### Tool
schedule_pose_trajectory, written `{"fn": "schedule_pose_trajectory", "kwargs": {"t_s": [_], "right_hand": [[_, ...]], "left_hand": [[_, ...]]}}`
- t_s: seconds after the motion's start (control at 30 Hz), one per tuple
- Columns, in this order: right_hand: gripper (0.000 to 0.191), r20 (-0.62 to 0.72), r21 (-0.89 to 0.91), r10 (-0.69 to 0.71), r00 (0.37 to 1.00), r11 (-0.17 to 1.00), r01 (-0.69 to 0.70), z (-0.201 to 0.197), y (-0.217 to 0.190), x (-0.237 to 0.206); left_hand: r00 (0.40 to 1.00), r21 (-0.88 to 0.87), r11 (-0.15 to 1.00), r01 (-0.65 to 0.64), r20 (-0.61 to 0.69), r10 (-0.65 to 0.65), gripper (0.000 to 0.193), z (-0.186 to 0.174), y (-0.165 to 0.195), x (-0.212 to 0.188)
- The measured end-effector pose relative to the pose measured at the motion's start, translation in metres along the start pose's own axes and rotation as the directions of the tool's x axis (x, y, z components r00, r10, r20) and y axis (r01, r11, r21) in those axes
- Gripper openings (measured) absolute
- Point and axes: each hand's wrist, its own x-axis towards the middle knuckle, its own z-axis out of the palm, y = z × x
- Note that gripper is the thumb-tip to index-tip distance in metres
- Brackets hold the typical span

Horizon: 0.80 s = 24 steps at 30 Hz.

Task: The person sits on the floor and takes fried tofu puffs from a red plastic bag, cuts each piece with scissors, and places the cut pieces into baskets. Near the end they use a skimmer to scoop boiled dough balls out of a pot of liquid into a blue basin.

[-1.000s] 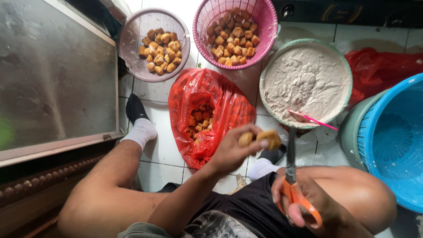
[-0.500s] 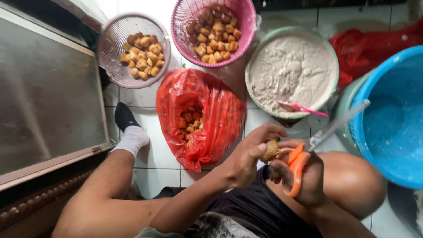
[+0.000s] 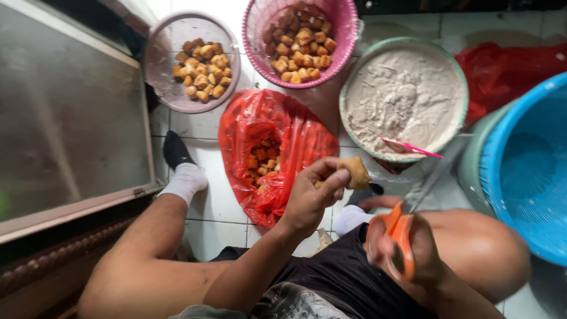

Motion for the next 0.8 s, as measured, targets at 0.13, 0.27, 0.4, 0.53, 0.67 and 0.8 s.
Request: {"fn": "schedule_pose_trajectory", "kwargs": {"t_s": [0.13,0.27,0.4,0.53,0.67,0.8], "right_hand": [[0.112,0.406,-0.014,0.410,0.817,0.896,-0.443,0.009,-0.026,0.004],[0.116,0.524,-0.125,0.551,0.649,0.804,-0.581,0.013,-0.034,0.009],[0.117,0.651,-0.216,0.447,0.614,0.884,-0.415,0.011,-0.030,0.011],[0.121,0.672,-0.184,0.470,0.572,0.854,-0.486,0.006,-0.032,0.010],[0.113,0.624,-0.173,0.449,0.640,0.877,-0.447,0.003,-0.031,0.002],[0.080,0.281,-0.159,0.740,0.612,0.664,-0.730,-0.004,-0.008,-0.001]], "left_hand": [[0.995,-0.267,0.963,-0.035,-0.101,0.008,0.023,-0.009,0.019,0.003],[0.998,-0.378,0.924,-0.056,-0.042,0.043,0.022,-0.006,0.027,-0.006],[0.995,-0.295,0.952,-0.086,0.015,0.095,0.022,0.000,0.025,-0.018],[0.995,-0.190,0.977,-0.099,-0.007,0.100,0.021,-0.001,0.019,-0.032],[0.988,-0.037,0.988,-0.151,0.026,0.152,0.016,0.000,0.002,-0.044],[0.986,-0.018,0.987,-0.159,0.057,0.160,0.015,0.000,-0.011,-0.051]]}}
